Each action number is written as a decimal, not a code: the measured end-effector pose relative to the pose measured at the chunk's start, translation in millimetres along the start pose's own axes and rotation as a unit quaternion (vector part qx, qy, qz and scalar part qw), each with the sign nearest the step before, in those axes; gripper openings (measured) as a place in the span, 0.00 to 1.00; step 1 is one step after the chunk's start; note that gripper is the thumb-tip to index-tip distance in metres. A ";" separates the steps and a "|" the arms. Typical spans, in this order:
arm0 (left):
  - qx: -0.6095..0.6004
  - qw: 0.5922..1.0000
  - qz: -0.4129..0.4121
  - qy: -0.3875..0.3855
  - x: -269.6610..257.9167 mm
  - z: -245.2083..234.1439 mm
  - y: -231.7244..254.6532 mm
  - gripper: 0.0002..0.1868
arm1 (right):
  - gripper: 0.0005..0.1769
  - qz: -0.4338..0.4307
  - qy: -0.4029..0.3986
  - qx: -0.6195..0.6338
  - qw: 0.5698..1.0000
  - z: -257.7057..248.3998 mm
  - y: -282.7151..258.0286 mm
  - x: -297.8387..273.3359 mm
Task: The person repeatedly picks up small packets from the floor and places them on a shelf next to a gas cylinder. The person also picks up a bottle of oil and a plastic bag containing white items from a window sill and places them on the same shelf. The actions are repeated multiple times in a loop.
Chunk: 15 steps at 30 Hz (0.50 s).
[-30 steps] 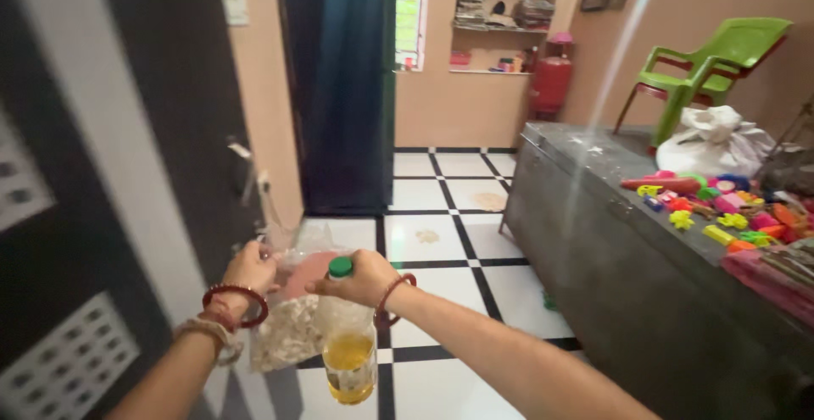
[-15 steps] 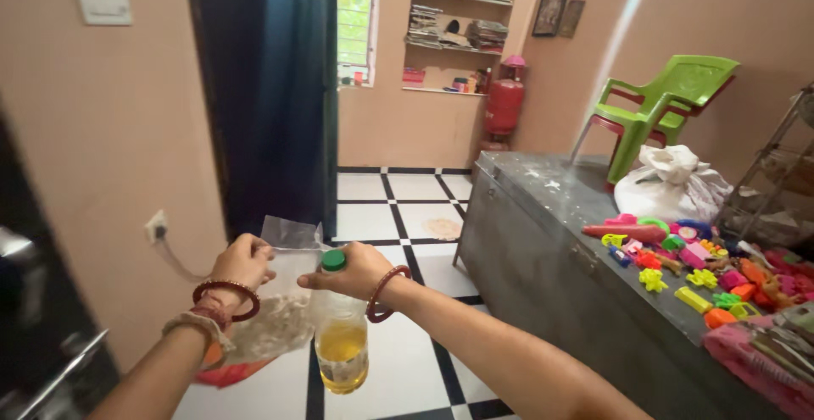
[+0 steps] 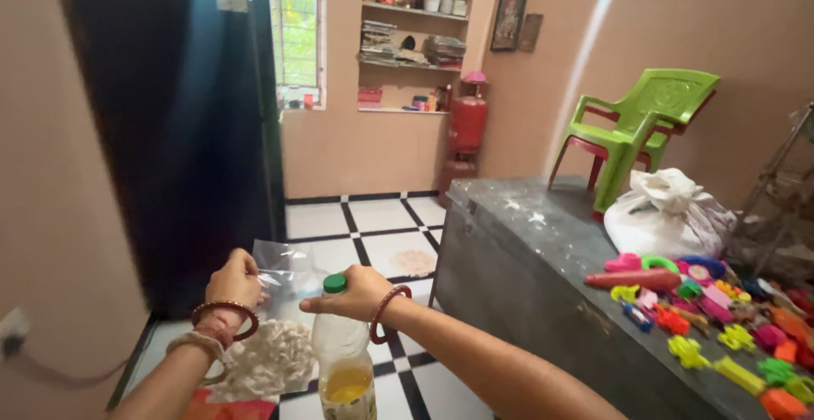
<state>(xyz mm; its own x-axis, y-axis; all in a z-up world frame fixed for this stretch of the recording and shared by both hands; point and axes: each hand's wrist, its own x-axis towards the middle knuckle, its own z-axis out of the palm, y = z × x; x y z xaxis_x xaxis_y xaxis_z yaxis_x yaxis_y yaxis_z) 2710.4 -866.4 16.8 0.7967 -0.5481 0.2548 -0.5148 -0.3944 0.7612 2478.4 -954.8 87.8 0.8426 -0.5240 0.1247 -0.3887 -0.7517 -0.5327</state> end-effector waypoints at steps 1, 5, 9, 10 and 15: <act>-0.007 0.999 0.001 -0.033 29.8 11.3 3.1 0.06 | 0.37 0.000 0.002 0.000 1.000 -7.5 11.6 25.1; 0.014 0.993 0.036 -0.107 140.6 62.0 18.6 0.16 | 0.36 -0.003 0.034 0.015 0.999 -36.2 59.5 119.7; 0.004 0.990 0.108 -0.093 223.3 121.9 28.3 0.17 | 0.35 0.016 0.060 0.036 0.997 -56.4 107.6 198.3; 0.000 0.989 0.116 -0.093 243.2 137.0 29.2 0.18 | 0.35 0.015 0.065 0.033 0.997 -61.5 119.3 218.3; -0.052 0.980 0.185 -0.051 349.9 232.5 32.7 0.26 | 0.36 0.026 0.068 0.018 0.997 -84.3 190.6 319.5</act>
<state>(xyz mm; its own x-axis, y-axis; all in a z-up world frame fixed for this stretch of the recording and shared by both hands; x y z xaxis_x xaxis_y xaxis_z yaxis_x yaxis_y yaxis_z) 2898.7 -1242.5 -7.8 0.5227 -0.7122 0.4686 -0.7236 -0.0800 0.6855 2642.1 -1299.3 96.6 0.7630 -0.6124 0.2067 -0.4148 -0.7092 -0.5701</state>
